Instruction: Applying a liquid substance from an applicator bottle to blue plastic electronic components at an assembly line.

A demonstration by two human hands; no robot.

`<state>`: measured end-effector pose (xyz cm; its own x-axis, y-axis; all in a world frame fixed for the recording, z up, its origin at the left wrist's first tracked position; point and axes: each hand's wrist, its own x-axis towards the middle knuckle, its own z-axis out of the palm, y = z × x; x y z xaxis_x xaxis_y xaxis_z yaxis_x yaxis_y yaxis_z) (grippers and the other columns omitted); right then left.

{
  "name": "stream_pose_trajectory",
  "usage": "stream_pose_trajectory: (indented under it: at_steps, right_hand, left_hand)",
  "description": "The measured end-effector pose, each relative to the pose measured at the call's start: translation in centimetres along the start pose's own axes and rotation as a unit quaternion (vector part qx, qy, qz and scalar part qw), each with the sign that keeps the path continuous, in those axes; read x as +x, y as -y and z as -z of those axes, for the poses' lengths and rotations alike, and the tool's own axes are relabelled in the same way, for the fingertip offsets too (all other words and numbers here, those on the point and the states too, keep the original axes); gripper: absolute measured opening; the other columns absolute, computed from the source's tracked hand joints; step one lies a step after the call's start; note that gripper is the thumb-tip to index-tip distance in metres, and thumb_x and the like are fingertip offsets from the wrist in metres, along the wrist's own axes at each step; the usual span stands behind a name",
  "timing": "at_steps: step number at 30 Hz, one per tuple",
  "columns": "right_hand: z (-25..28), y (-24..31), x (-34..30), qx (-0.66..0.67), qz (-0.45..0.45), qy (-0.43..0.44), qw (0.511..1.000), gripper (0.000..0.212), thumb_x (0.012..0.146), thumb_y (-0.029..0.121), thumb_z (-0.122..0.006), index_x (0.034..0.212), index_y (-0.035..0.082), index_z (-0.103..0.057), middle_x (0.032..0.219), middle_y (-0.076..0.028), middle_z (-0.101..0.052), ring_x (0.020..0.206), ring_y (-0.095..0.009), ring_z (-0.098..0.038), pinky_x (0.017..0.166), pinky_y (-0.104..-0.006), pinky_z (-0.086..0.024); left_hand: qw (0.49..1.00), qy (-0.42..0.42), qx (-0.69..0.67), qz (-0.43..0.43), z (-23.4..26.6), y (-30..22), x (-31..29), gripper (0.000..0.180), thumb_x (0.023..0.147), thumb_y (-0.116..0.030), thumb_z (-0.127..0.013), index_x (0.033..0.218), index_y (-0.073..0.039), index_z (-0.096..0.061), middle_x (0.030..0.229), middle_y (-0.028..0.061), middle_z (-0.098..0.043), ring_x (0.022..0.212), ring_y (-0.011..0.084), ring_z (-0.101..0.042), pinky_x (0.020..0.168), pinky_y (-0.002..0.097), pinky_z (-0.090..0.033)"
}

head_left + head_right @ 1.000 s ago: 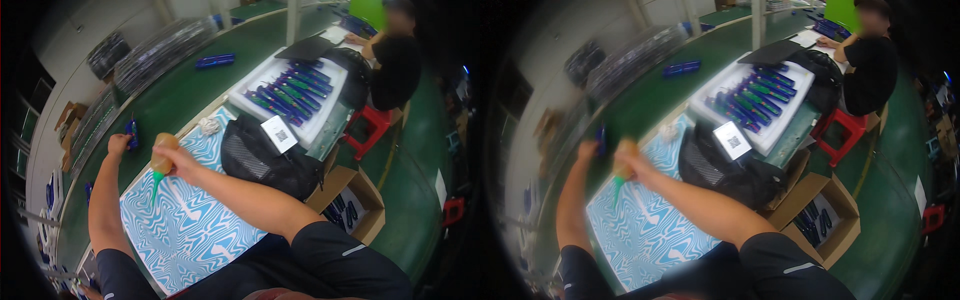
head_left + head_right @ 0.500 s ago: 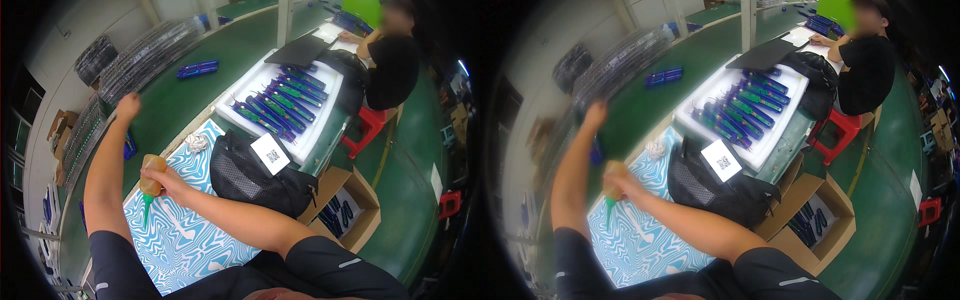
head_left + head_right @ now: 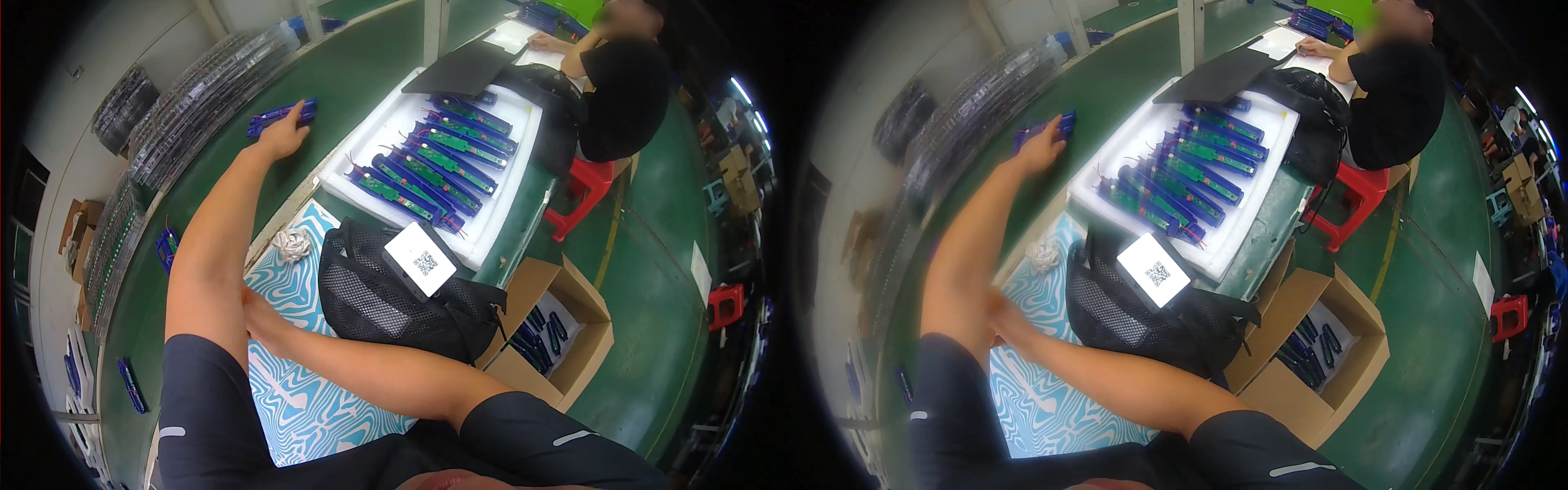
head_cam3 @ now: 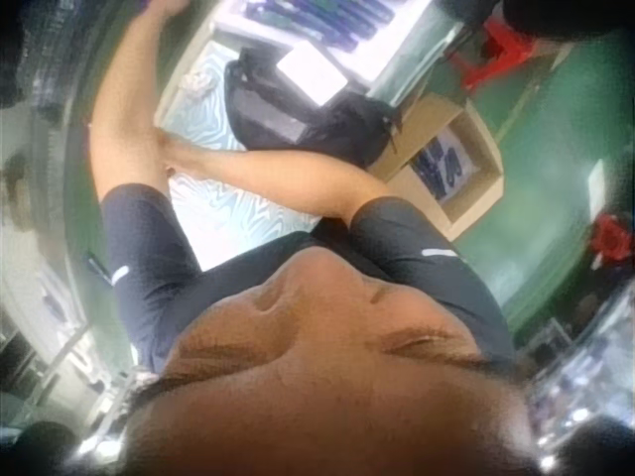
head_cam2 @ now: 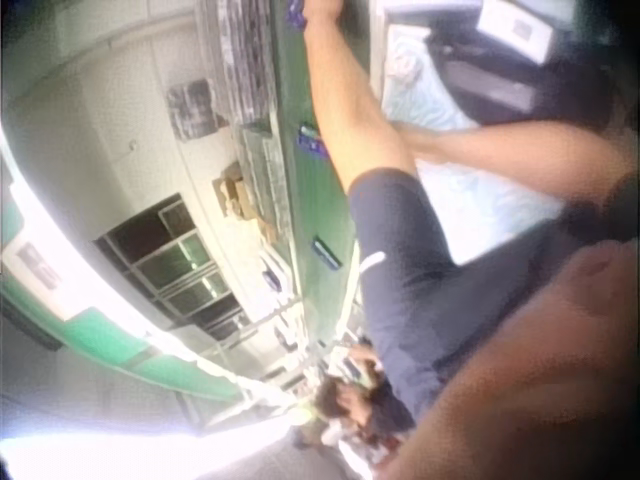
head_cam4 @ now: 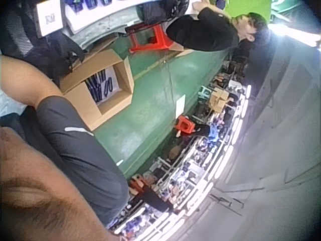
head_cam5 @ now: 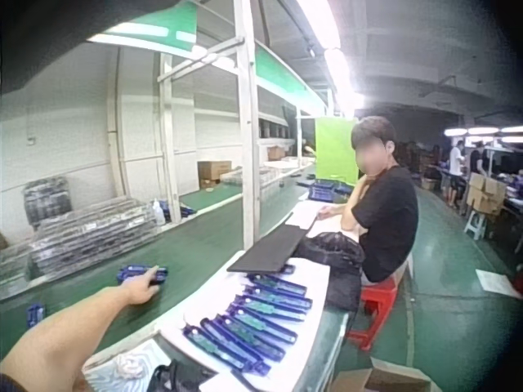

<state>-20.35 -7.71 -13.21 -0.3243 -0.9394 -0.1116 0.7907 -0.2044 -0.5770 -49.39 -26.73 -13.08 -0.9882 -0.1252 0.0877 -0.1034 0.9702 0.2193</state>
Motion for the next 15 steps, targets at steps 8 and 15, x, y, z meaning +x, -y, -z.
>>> stream_pose_trajectory:
  at_steps: [8,15]
  right_hand:
    - [0.7,0.7,-0.3,-0.014,-0.009,-0.024,1.000,0.054,0.092,0.032,-0.069,0.140,0.018,-0.050,0.119,-0.005,-0.062,0.102,-0.017,-0.064,0.075,-0.0347,-0.057]
    - [-0.4,0.7,-0.5,-0.026,-0.008,-0.018,0.999,0.052,0.092,0.031,-0.068,0.140,0.018,-0.050,0.118,-0.004,-0.063,0.102,-0.018,-0.064,0.075,-0.0336,-0.056]
  left_hand:
    - [0.990,0.102,0.039,0.089,5.9,-1.6,-5.5,0.049,0.097,-0.052,-0.055,0.097,-0.007,-0.076,0.092,0.0129,-0.076,0.092,0.0309,-0.072,0.085,0.0426,-0.054]
    - [0.983,0.119,0.077,0.115,6.5,1.4,-9.7,0.049,0.085,-0.056,-0.070,0.090,-0.007,-0.074,0.088,0.0106,-0.075,0.090,0.0290,-0.071,0.081,0.0420,-0.054]
